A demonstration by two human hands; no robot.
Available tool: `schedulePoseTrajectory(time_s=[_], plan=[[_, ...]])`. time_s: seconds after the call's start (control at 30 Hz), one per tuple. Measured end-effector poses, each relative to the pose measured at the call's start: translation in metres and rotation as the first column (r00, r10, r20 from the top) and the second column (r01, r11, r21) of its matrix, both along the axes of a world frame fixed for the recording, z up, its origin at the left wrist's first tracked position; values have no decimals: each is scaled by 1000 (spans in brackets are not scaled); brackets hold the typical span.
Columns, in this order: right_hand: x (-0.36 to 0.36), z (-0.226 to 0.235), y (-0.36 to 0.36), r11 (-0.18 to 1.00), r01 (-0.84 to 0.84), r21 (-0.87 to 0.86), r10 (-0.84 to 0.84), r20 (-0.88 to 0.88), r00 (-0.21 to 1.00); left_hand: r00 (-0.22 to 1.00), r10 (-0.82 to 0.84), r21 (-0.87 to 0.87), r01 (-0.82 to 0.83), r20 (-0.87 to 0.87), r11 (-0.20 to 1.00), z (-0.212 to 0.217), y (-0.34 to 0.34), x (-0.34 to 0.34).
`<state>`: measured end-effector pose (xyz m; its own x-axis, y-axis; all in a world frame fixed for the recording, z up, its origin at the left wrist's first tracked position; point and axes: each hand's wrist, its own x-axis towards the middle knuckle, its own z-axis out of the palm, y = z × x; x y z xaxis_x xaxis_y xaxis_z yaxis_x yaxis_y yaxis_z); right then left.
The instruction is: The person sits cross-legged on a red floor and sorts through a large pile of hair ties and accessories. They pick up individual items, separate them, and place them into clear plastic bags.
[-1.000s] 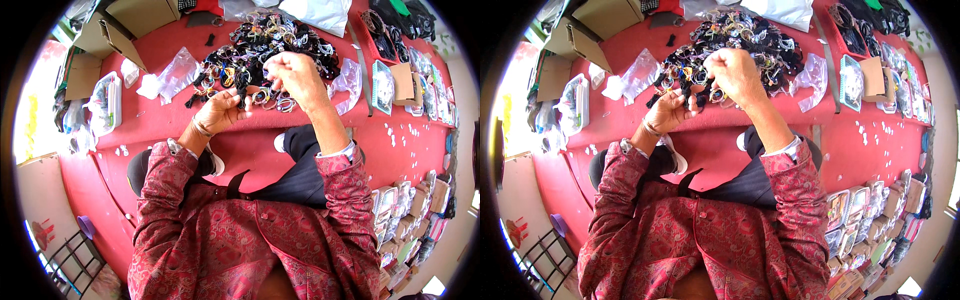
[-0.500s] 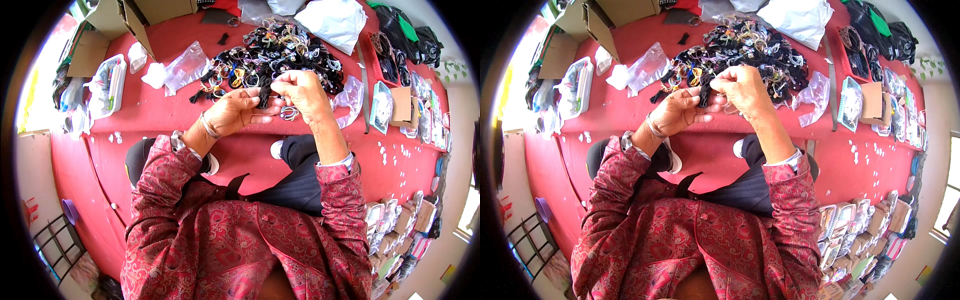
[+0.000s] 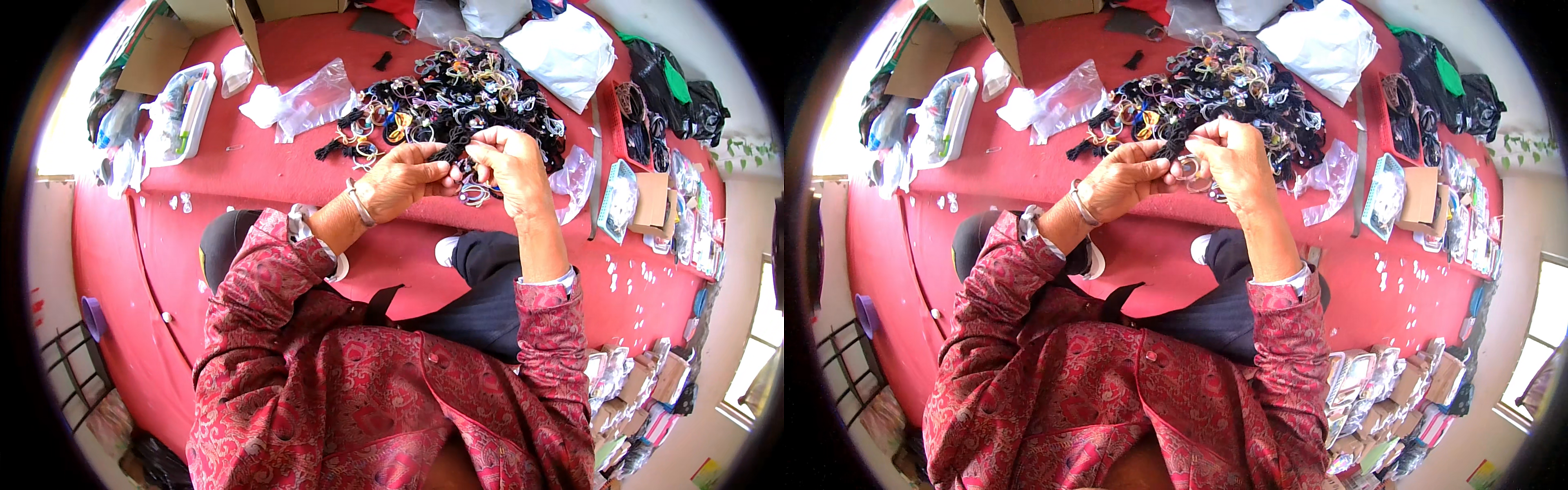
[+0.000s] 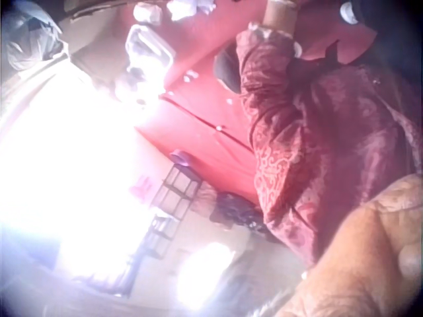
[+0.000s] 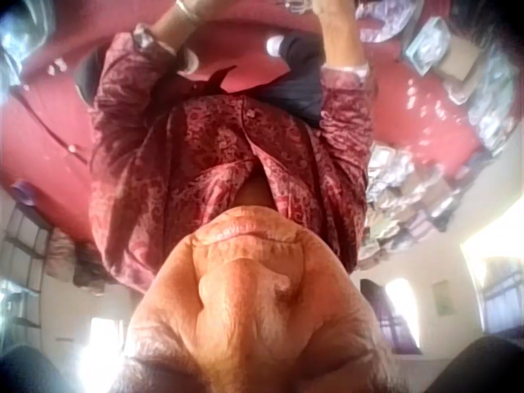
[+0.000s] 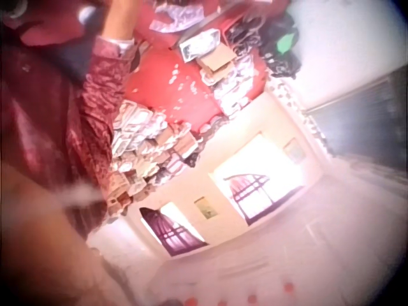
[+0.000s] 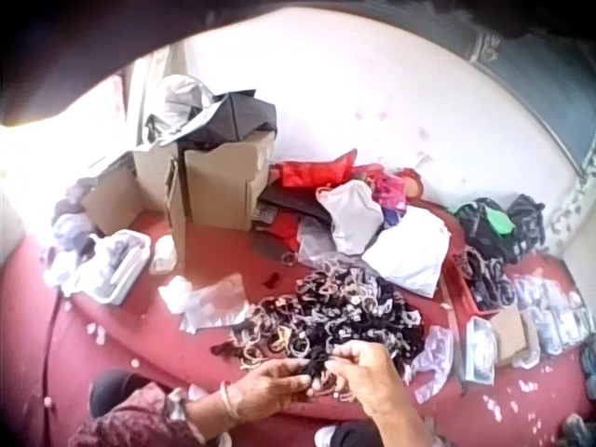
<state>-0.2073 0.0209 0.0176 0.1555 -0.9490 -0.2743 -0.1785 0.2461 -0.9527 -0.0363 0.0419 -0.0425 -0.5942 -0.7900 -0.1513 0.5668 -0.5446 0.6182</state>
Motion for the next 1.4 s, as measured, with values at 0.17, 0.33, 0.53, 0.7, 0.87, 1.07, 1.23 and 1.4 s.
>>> schedulePoseTrajectory(time_s=[0.17, 0.33, 0.53, 0.7, 0.87, 1.07, 1.23, 1.4], plan=[[3, 4, 0, 998, -60, 20, 59, 45, 997, 968, 46, -95, -23, 248, 995, 6, 0, 0], [7, -7, 0, 988, -77, -132, 48, -212, 976, 945, -16, -209, 89, 326, 974, 4, 4, 1], [8, -11, 0, 983, 123, 137, -133, 69, 989, 942, 33, -290, 70, 334, 955, -3, 8, -4], [5, -13, -2, 958, 155, 241, -182, 96, 979, 933, 40, -278, 66, 357, 958, -4, 11, -4], [7, -17, -1, 982, -137, 127, 144, -45, 989, 954, -264, 45, 260, 142, 965, 5, 4, 14], [3, -39, 8, 810, -457, -368, 175, -592, 787, 868, -329, 11, 351, 373, 936, -28, 0, 22], [0, -18, 24, 871, -473, -133, 189, -799, 571, 645, -45, -5, 75, 763, 997, -76, -27, 45], [18, -46, 61, 611, -776, -156, 237, -900, 367, -45, 321, -302, 231, 946, 925, -152, -73, 94]])
